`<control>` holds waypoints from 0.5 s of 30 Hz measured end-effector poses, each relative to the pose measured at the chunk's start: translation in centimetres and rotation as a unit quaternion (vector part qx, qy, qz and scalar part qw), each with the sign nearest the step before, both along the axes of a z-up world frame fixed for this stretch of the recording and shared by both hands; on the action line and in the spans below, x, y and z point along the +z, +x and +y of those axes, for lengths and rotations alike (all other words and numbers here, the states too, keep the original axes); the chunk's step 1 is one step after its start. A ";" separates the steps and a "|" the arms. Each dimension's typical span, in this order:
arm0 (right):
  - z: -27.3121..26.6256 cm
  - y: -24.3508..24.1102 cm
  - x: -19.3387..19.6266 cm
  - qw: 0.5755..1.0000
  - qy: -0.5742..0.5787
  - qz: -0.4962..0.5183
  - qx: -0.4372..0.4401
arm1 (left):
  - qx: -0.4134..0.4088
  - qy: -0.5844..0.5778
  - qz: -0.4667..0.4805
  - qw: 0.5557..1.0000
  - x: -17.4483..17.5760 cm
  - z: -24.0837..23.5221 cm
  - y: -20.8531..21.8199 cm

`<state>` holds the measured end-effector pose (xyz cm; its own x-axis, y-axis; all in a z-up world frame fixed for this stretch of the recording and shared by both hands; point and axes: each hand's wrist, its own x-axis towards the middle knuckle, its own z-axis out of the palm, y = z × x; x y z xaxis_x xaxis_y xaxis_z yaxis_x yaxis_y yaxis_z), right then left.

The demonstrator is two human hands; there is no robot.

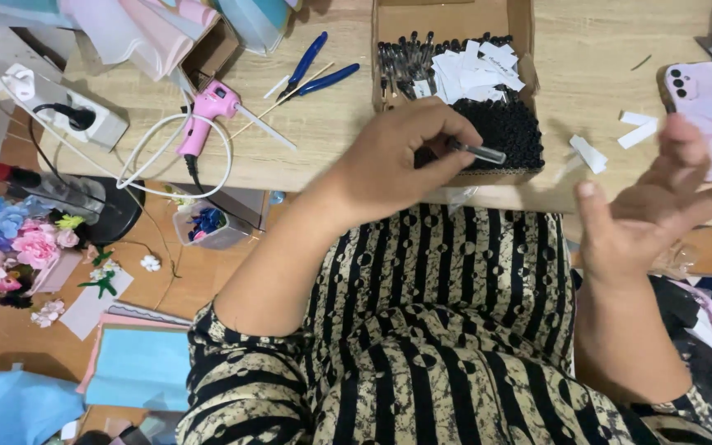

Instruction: Attaching small white paper labels or tags to the ends of thin black sticks at a workstation.

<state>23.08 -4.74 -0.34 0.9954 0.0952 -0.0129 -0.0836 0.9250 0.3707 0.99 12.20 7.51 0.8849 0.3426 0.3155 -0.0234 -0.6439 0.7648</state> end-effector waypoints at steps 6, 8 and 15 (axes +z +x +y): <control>-1.7 -3.5 -1.3 0.496 -0.585 -0.596 -0.238 | 0.010 -0.195 -0.003 0.981 1.3 -5.1 -0.9; -0.9 -3.5 -1.8 0.535 -0.514 -0.615 -0.268 | -0.002 -0.204 -0.040 0.978 1.1 -6.1 -1.2; -2.0 -6.4 -2.6 0.585 -0.540 -0.588 -0.140 | 0.035 -0.231 -0.114 0.965 -2.4 -8.2 -0.7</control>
